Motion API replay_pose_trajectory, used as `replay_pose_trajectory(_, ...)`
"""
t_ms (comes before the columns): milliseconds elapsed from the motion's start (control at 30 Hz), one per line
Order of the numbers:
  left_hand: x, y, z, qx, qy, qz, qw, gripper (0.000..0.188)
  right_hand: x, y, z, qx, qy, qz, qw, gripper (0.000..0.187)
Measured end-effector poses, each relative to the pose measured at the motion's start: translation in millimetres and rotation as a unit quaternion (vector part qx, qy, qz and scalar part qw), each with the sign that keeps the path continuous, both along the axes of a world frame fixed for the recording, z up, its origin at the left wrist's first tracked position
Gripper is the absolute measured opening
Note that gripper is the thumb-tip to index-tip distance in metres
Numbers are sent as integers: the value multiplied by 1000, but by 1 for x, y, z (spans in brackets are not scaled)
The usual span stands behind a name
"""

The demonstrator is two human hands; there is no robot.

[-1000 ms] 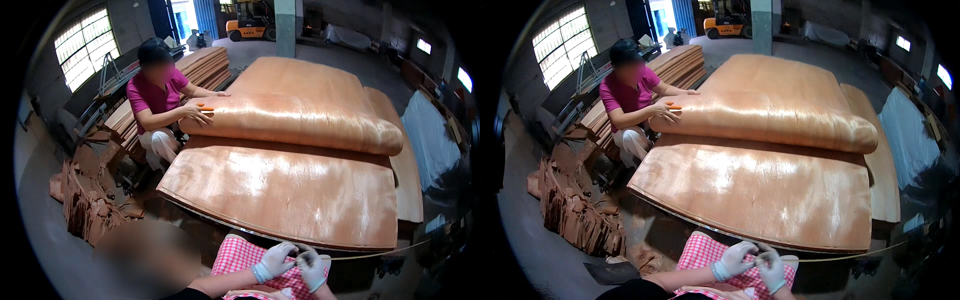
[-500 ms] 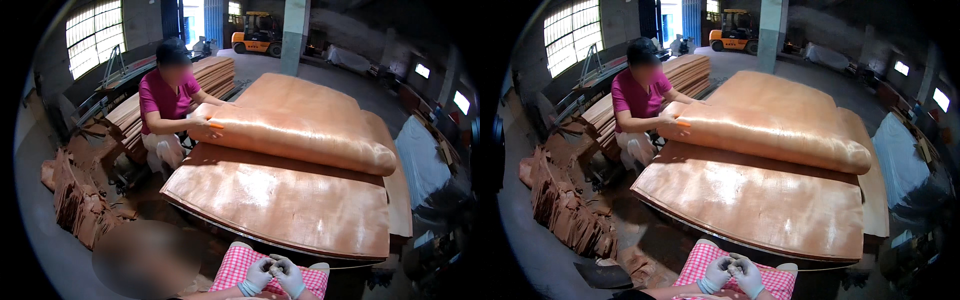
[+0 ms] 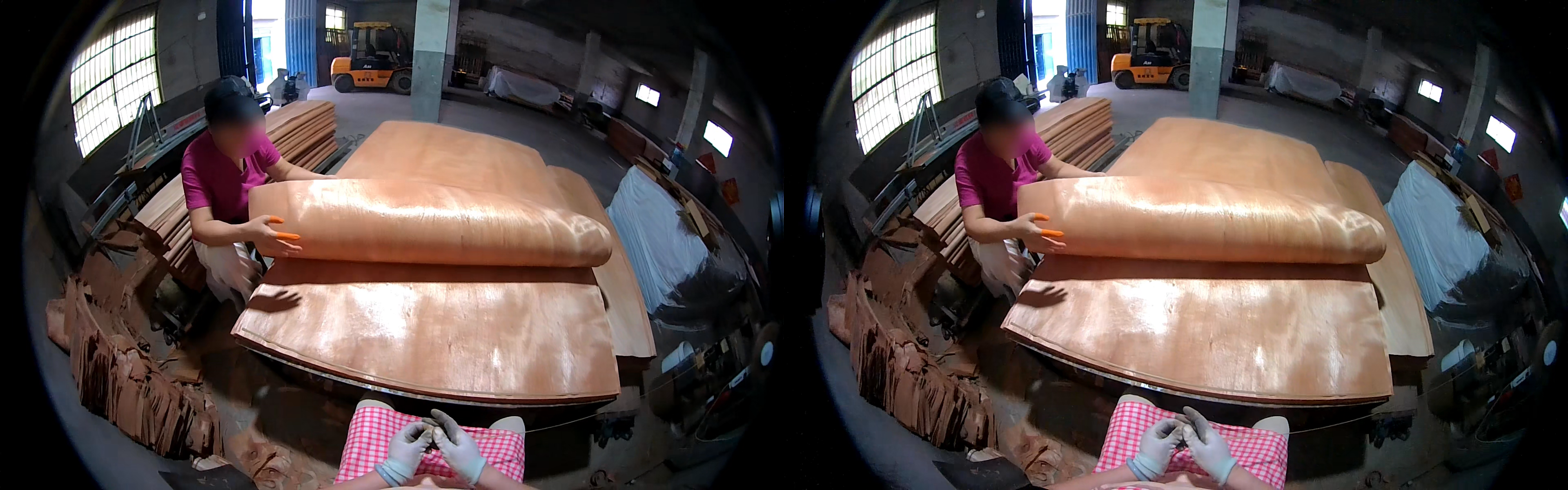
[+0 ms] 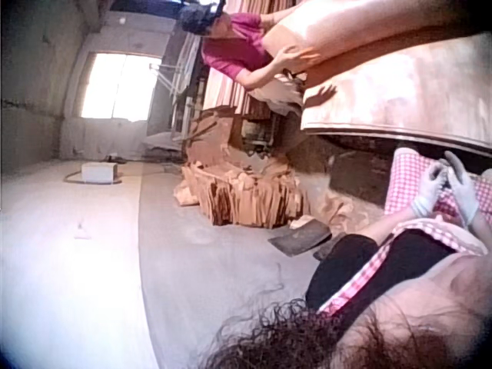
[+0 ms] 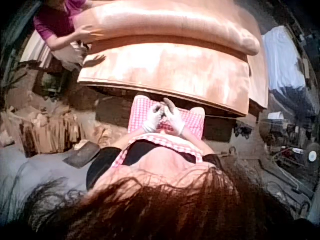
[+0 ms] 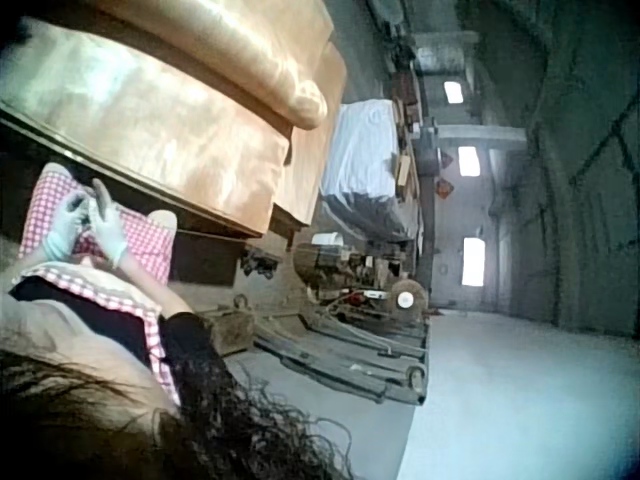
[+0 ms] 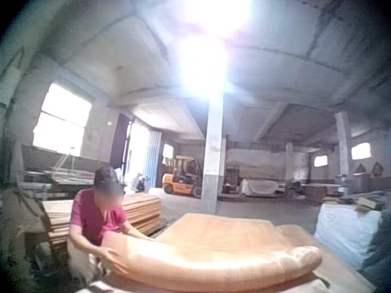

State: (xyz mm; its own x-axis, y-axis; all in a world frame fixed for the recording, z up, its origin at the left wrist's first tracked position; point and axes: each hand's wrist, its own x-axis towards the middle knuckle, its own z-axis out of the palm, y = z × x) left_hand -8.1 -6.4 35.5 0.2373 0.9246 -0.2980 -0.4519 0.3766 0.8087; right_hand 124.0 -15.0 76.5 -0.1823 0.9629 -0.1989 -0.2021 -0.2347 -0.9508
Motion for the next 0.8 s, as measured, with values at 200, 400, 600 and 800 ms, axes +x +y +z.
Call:
replay_pose_trajectory(200, 6, 12, -9, -31, 20, 6, 999, 10, 7, 6, -8, 5, -79, 1, 997, 47)
replay_pose_trajectory(400, 4, 12, -26, -61, -82, 30, 994, 7, 2, 9, -9, 63, -167, 30, 984, 49)
replay_pose_trajectory(600, 9, 19, -8, -72, -89, 84, 990, 8, 14, 18, 34, 243, -500, 34, 831, 25)
replay_pose_trajectory(800, 0, 27, -8, -72, -153, 126, 978, 9, 46, 22, 50, 184, -593, 52, 782, 16)
